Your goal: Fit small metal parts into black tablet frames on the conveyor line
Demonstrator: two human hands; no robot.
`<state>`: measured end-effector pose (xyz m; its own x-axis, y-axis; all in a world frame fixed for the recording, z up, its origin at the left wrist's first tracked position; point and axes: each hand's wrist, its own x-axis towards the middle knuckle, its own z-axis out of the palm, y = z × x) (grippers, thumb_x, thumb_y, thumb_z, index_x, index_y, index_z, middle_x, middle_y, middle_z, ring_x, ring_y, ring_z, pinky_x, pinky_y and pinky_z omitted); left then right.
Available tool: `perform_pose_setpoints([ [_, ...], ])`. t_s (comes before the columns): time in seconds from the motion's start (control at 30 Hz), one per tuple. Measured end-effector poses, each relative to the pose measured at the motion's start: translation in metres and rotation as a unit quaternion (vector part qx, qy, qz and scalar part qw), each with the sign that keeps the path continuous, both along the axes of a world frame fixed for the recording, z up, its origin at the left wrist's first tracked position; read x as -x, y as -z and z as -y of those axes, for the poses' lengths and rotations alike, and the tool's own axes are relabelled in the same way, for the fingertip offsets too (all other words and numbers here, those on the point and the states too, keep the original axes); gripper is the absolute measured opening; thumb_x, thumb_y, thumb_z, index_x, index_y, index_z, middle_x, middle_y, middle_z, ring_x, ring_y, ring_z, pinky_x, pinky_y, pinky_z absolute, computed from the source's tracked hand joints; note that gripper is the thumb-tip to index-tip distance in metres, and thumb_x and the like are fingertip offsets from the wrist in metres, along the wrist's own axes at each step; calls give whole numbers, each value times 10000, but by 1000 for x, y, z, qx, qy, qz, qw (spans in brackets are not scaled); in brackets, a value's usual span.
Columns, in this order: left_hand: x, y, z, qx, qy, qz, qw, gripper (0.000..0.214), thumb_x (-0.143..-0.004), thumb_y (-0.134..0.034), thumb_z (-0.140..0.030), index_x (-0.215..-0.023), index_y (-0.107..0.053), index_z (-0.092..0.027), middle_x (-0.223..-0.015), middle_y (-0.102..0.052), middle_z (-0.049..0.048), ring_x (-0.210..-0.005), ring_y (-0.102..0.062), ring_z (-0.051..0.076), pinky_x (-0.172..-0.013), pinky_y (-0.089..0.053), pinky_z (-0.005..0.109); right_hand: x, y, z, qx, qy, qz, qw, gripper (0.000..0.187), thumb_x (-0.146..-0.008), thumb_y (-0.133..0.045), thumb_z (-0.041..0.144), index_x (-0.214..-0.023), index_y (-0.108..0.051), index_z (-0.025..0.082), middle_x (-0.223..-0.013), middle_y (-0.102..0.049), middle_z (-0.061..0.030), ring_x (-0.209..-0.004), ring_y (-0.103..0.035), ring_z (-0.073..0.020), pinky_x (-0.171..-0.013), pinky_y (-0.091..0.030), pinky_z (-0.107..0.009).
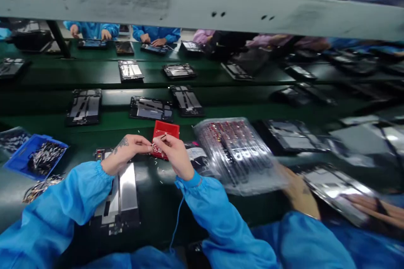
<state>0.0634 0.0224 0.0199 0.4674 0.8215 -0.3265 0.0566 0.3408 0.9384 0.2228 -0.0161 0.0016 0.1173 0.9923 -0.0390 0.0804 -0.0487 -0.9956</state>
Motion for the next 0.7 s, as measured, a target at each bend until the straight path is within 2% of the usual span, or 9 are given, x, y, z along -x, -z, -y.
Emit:
perform_pose_setpoints([
  [0.1,-26,5,-7,12,-17,12,1000,155,-568,-773,-249,-666,-718,-143,-641,-693,27,-616,-611,144,-653,-484,268,-28,0,6,-91,81,133,984,276,-804,-658,425,-940,-655,184,-801,-641,-22,-585,-553,-118,-557,-472,-258],
  [0.17,-41,10,-10,3,-31,17,999,168,-577,-764,-263,-687,-715,-145,-680,-710,36,-646,-635,161,-681,-505,285,-38,1,10,-180,116,280,936,213,-864,-614,361,-984,-654,189,-900,-661,-54,-718,-612,-148,-678,-510,-284],
  [0.23,-50,16,-11,-34,-34,1,999,167,-612,-739,-283,-716,-719,-153,-740,-729,45,-689,-654,179,-707,-518,298,-44,4,13,-244,94,419,869,181,-930,-527,284,-971,-672,183,-931,-681,-76,-848,-630,-174,-778,-507,-297],
  [0.3,-55,22,-12,-88,-31,-34,995,150,-652,-705,-286,-741,-730,-168,-792,-741,46,-739,-664,195,-739,-518,305,-46,9,13,-270,49,514,813,233,-958,-455,209,-1000,-681,174,-944,-700,-83,-899,-627,-186,-794,-497,-295],
  [0.4,-56,27,-13,-151,-29,-88,984,102,-667,-682,-246,-729,-747,-199,-804,-747,34,-791,-659,216,-801,-496,319,-48,13,9,-261,-13,575,775,279,-952,-415,147,-1031,-682,166,-962,-709,-83,-882,-623,-188,-762,-484,-291],
  [0.47,-53,29,-14,-161,-33,-107,981,82,-642,-693,-210,-700,-752,-219,-783,-746,23,-799,-652,223,-832,-479,324,-50,14,5,-245,-53,574,779,273,-944,-422,160,-979,-693,165,-931,-709,-86,-866,-624,-195,-752,-474,-297],
  [0.53,-51,29,-15,-161,-35,-117,979,82,-623,-701,-192,-676,-751,-230,-762,-744,13,-794,-651,223,-837,-476,321,-54,15,0,-214,-50,549,806,269,-936,-438,202,-883,-699,165,-869,-703,-92,-835,-627,-204,-741,-463,-308],
  [0.63,-48,30,-16,-132,-38,-110,984,80,-625,-701,-213,-690,-748,-210,-739,-741,20,-757,-660,217,-780,-497,317,-60,19,-10,-108,35,440,891,371,-942,-445,347,-707,-674,175,-736,-670,-87,-736,-626,-201,-704,-456,-314],
  [0.7,-47,32,-17,-100,-40,-94,990,132,-632,-697,-236,-740,-747,-181,-738,-741,36,-734,-667,210,-742,-511,315,-62,24,-16,-12,66,285,956,471,-928,-430,493,-654,-652,182,-674,-645,-69,-657,-614,-185,-651,-466,-308],
])
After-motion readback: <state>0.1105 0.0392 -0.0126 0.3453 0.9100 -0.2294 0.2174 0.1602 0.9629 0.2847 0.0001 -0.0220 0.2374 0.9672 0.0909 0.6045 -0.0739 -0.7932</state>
